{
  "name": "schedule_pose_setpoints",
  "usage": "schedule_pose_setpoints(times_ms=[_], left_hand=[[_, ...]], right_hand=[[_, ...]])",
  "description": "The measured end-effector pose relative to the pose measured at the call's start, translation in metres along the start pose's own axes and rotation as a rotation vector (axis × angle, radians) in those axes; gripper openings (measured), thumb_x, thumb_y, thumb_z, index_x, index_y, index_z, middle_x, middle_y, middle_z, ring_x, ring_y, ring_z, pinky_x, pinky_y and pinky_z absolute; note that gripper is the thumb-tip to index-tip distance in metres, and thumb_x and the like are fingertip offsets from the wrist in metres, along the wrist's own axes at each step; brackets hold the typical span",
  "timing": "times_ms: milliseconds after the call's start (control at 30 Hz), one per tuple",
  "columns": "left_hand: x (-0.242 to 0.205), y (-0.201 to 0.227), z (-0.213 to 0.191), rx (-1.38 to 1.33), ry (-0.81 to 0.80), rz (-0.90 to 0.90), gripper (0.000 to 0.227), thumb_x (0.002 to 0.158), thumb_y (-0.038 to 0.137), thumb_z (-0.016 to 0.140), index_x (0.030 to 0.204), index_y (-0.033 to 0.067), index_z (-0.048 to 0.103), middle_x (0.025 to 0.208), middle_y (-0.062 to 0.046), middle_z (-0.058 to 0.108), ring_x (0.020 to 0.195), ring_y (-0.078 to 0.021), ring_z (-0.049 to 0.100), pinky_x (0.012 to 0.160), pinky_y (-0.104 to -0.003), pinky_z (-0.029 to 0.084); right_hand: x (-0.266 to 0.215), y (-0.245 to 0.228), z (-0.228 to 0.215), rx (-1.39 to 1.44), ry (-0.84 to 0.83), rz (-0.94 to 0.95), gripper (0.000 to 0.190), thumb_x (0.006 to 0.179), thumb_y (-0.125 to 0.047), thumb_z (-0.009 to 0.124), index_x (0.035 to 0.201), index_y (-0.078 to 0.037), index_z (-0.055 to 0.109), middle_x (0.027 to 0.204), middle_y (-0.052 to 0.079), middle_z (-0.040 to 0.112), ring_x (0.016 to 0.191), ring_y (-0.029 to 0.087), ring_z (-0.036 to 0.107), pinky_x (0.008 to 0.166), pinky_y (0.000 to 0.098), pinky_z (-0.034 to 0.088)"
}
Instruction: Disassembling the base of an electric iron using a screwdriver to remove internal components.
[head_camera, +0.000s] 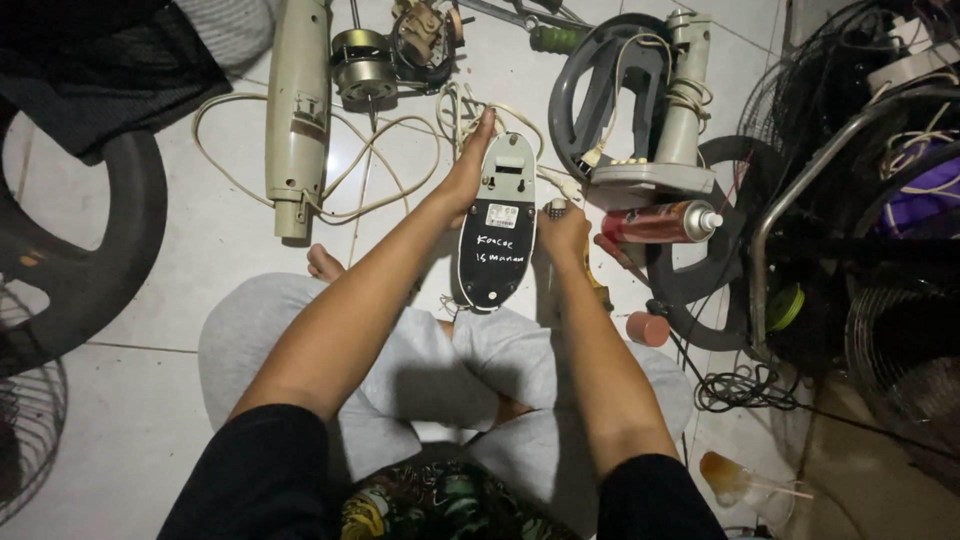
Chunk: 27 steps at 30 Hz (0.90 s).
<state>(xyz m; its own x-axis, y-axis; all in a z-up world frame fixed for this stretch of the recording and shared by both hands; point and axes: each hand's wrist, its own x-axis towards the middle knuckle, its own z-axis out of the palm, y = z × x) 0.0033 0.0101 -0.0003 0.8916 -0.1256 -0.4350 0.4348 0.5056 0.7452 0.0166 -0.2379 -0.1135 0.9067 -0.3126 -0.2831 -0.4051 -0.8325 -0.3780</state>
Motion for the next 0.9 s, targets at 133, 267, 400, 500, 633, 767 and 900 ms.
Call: schedule_pose_setpoints(times_ms=[133, 267, 400, 500, 633, 767, 900], left_hand=[[-0.002, 0.0, 0.0, 0.028, -0.006, 0.001, 0.114, 0.086, 0.087, 0.036, 0.158, 0.0008, 0.015, 0.164, -0.024, 0.018, 0.15, -0.0459, 0.022, 0.123, -0.056, 0.027], [0.005, -0.01, -0.002, 0.033, -0.003, 0.017, 0.113, 0.087, 0.088, 0.036, 0.157, 0.0006, 0.017, 0.163, -0.024, 0.019, 0.15, -0.0459, 0.023, 0.123, -0.056, 0.028], [-0.012, 0.007, 0.005, 0.087, 0.001, 0.017, 0.116, 0.085, 0.089, 0.033, 0.158, 0.0005, 0.015, 0.164, -0.024, 0.018, 0.15, -0.0487, 0.018, 0.123, -0.058, 0.024], [-0.012, 0.01, 0.006, 0.094, 0.001, 0.006, 0.114, 0.086, 0.088, 0.033, 0.158, 0.0021, 0.014, 0.165, -0.023, 0.016, 0.15, -0.049, 0.018, 0.123, -0.059, 0.023], [0.003, -0.007, 0.0, 0.085, 0.002, 0.01, 0.114, 0.087, 0.088, 0.034, 0.159, 0.0037, 0.011, 0.166, -0.022, 0.011, 0.151, -0.0488, 0.014, 0.123, -0.062, 0.02], [-0.015, 0.016, 0.009, 0.024, 0.009, -0.008, 0.116, 0.082, 0.09, 0.038, 0.161, 0.0088, 0.011, 0.167, -0.021, 0.009, 0.149, -0.0525, 0.019, 0.122, -0.063, 0.019], [0.017, -0.011, -0.005, -0.007, 0.009, -0.028, 0.118, 0.08, 0.092, 0.043, 0.162, 0.0122, 0.011, 0.166, -0.025, 0.011, 0.147, -0.0552, 0.022, 0.12, -0.063, 0.025]], right_hand=[[-0.021, -0.02, -0.027, 0.09, 0.079, -0.005, 0.05, 0.078, -0.021, 0.077, 0.123, 0.0, 0.071, 0.107, 0.025, 0.075, 0.114, 0.043, 0.069, 0.1, 0.0526, 0.054], [-0.053, -0.048, -0.072, 0.135, 0.256, -0.144, 0.031, 0.081, -0.02, 0.079, 0.104, 0.0, 0.076, 0.092, 0.026, 0.075, 0.1, 0.046, 0.072, 0.085, 0.0552, 0.056], [-0.108, -0.096, -0.123, 0.333, 0.19, -0.567, 0.013, 0.093, -0.018, 0.079, 0.099, -0.006, 0.077, 0.086, 0.017, 0.076, 0.083, 0.032, 0.075, 0.077, 0.041, 0.056], [-0.124, -0.124, -0.13, 0.252, 0.115, -0.878, 0.015, 0.087, -0.018, 0.086, 0.097, -0.012, 0.077, 0.094, 0.012, 0.078, 0.095, 0.035, 0.074, 0.084, 0.0421, 0.057], [-0.135, -0.155, -0.121, 0.128, 0.018, -0.885, 0.02, 0.087, -0.02, 0.083, 0.103, -0.009, 0.075, 0.096, 0.012, 0.077, 0.095, 0.036, 0.073, 0.084, 0.0462, 0.058], [-0.126, -0.162, -0.107, -0.001, -0.013, -0.764, 0.022, 0.086, -0.023, 0.081, 0.101, -0.007, 0.076, 0.086, 0.016, 0.075, 0.088, 0.04, 0.074, 0.078, 0.0482, 0.059], [-0.124, -0.162, -0.102, -0.047, 0.0, -0.694, 0.023, 0.085, -0.026, 0.08, 0.098, -0.008, 0.077, 0.08, 0.017, 0.074, 0.084, 0.042, 0.073, 0.075, 0.0492, 0.058]])
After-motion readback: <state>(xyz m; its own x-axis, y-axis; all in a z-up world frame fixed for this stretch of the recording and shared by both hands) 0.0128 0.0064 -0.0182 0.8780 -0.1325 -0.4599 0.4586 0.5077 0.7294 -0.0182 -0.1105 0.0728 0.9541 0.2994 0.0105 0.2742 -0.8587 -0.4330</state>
